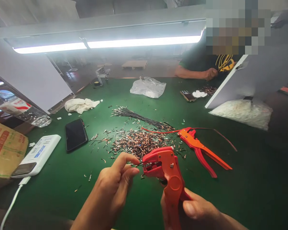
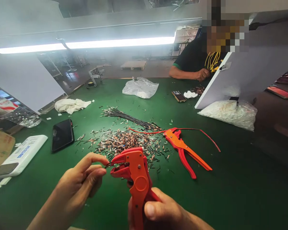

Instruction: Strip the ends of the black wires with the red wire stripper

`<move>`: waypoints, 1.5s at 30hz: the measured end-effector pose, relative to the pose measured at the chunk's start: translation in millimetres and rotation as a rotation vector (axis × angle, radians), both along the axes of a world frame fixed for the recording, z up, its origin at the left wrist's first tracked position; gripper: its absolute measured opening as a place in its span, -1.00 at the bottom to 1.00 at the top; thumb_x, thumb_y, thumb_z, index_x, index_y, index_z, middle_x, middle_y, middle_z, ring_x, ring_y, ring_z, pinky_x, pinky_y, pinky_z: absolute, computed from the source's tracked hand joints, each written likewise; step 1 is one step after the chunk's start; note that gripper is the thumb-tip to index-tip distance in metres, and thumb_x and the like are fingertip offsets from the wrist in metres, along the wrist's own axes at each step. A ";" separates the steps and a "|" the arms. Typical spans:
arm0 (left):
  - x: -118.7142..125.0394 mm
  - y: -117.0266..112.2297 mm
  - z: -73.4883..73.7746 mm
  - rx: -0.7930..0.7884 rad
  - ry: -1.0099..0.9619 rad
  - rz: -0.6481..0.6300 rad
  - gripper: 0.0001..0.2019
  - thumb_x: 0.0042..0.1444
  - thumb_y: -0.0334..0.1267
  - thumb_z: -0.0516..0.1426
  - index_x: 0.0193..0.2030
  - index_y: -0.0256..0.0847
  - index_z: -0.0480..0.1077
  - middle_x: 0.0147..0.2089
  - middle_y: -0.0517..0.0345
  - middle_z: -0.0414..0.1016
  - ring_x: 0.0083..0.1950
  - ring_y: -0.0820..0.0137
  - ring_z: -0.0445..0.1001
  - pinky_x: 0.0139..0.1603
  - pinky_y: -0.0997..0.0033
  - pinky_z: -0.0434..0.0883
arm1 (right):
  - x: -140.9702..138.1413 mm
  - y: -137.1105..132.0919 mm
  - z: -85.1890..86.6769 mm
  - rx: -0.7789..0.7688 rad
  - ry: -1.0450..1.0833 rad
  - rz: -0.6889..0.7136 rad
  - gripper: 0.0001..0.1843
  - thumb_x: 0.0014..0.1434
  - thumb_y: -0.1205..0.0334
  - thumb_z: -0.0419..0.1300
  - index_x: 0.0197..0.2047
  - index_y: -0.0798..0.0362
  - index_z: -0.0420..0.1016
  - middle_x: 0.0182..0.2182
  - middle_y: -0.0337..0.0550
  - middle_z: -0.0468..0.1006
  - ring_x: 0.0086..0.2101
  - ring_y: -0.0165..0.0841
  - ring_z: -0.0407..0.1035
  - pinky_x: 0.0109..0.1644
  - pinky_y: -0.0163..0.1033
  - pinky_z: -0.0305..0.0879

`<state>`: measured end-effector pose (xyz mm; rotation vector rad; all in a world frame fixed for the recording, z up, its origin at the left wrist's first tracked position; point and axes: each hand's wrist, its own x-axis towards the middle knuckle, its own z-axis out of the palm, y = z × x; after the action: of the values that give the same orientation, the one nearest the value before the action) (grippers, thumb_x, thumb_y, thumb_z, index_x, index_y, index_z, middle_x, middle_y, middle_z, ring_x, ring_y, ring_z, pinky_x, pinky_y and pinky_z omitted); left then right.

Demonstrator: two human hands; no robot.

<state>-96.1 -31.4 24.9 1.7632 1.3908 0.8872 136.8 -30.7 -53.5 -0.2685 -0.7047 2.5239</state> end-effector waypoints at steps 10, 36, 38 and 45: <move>7.3 -0.3 15.0 0.214 0.241 0.098 -0.84 0.32 -0.31 0.10 -0.30 -0.10 0.43 -0.54 0.41 0.36 -0.57 0.59 0.30 -0.54 0.65 0.25 | -2.6 2.2 7.9 0.101 -0.040 -0.012 -0.53 0.11 -0.11 0.32 -0.28 0.22 0.52 -0.46 -0.15 0.46 -0.47 -0.47 0.28 -0.35 -0.39 0.17; -1.1 -15.7 25.9 0.363 0.444 -0.044 -0.76 0.32 -0.42 0.04 -0.35 -0.15 0.44 -0.55 0.33 0.42 -0.58 0.55 0.35 -0.53 0.61 0.27 | 2.3 -4.3 16.2 0.397 -0.427 -0.027 -0.44 0.07 -0.29 0.27 -0.43 0.12 0.39 -0.57 -0.31 0.25 -0.54 -0.49 0.06 -0.49 -0.35 -0.03; -0.7 -16.4 26.6 0.359 0.441 -0.034 -0.77 0.32 -0.43 0.04 -0.34 -0.15 0.43 -0.55 0.36 0.39 -0.59 0.56 0.33 -0.54 0.61 0.26 | 1.8 -8.1 15.0 0.390 -0.431 -0.051 -0.44 0.08 -0.27 0.28 -0.45 0.11 0.37 -0.59 -0.33 0.21 -0.55 -0.51 0.01 -0.51 -0.35 -0.08; 1.6 -11.6 23.2 0.340 0.390 -0.009 -0.85 0.33 -0.41 0.07 -0.22 -0.08 0.41 -0.49 0.43 0.45 -0.54 0.61 0.41 -0.52 0.70 0.27 | -0.8 -7.4 6.8 0.384 -0.296 -0.040 -0.44 0.16 -0.29 0.20 -0.46 0.08 0.30 -0.62 -0.36 0.18 -0.62 -0.55 0.05 -0.59 -0.41 -0.03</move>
<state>-94.5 -43.0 48.1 2.2944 1.5380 0.8429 136.0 -38.1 -46.8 -0.5169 -1.2636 2.2721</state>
